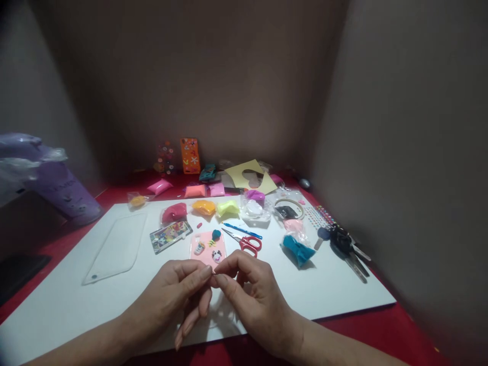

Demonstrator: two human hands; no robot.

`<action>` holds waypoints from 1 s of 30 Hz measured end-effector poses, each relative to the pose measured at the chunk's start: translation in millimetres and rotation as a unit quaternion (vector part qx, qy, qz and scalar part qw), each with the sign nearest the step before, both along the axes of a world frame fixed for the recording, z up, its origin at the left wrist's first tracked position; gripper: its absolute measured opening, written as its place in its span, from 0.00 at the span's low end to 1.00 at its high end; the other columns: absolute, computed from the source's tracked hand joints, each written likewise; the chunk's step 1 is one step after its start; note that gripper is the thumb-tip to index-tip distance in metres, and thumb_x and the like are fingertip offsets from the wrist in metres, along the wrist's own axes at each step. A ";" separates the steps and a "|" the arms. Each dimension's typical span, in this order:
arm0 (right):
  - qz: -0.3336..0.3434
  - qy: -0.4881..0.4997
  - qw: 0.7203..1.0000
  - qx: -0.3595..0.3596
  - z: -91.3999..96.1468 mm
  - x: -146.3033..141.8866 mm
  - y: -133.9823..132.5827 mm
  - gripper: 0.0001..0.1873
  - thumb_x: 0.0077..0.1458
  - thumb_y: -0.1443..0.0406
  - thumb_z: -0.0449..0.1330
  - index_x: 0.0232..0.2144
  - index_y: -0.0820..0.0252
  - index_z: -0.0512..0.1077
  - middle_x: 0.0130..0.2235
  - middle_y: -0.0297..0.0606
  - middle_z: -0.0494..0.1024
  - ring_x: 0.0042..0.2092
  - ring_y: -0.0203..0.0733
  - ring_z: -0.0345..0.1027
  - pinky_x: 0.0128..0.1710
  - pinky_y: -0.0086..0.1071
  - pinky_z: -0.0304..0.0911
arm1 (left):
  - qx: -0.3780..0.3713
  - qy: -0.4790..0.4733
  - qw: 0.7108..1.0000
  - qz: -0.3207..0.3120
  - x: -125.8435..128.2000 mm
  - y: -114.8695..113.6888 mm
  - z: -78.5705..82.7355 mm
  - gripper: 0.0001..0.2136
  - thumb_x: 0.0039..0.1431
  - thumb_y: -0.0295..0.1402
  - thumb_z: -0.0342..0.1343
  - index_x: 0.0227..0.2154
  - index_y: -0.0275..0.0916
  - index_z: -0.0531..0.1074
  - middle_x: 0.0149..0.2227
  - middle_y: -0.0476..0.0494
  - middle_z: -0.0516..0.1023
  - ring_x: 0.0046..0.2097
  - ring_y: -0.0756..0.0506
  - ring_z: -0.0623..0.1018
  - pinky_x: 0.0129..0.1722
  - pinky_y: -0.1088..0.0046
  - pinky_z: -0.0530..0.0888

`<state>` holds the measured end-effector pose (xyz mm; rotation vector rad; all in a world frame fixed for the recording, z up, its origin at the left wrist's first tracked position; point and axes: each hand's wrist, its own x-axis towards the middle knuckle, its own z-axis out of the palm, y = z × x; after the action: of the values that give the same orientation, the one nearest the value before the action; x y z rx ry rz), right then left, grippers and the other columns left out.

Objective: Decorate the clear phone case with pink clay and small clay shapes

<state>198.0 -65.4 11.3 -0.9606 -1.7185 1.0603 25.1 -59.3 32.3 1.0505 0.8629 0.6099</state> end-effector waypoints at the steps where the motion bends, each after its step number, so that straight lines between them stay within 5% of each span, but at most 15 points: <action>1: 0.001 0.002 1.000 -0.001 -0.2 0.1 -0.3 0.07 0.59 0.62 0.55 0.34 0.59 0.71 0.32 0.37 0.74 0.34 0.38 0.67 0.34 0.32 0.64 | 0.002 0.002 1.000 -0.002 0.0 0.1 -0.1 0.21 0.63 0.42 0.47 0.20 0.34 0.68 0.10 0.52 0.67 0.10 0.57 0.63 0.09 0.87 0.60; 16: 0.004 0.010 1.000 0.018 -2.4 0.8 1.2 0.08 0.61 0.65 0.53 0.32 0.60 0.71 0.31 0.35 0.73 0.32 0.35 0.65 0.32 0.28 0.60 | -0.008 -0.026 1.000 0.003 -1.2 -0.2 -5.4 0.14 0.60 0.42 0.52 0.29 0.34 0.69 0.18 0.51 0.72 0.12 0.56 0.67 0.09 0.86 0.65; 30: -0.012 -0.013 0.999 0.030 0.3 -0.4 0.7 0.09 0.60 0.64 0.53 0.31 0.60 0.71 0.29 0.35 0.72 0.30 0.35 0.63 0.30 0.29 0.60 | -0.006 -0.012 1.000 0.015 -0.6 -1.5 -5.1 0.20 0.60 0.48 0.49 0.29 0.33 0.69 0.17 0.49 0.73 0.11 0.56 0.67 0.09 0.87 0.62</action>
<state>197.6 -64.7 11.5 -0.9582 -1.7461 0.9793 24.5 -60.8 27.2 1.0196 0.8617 0.6416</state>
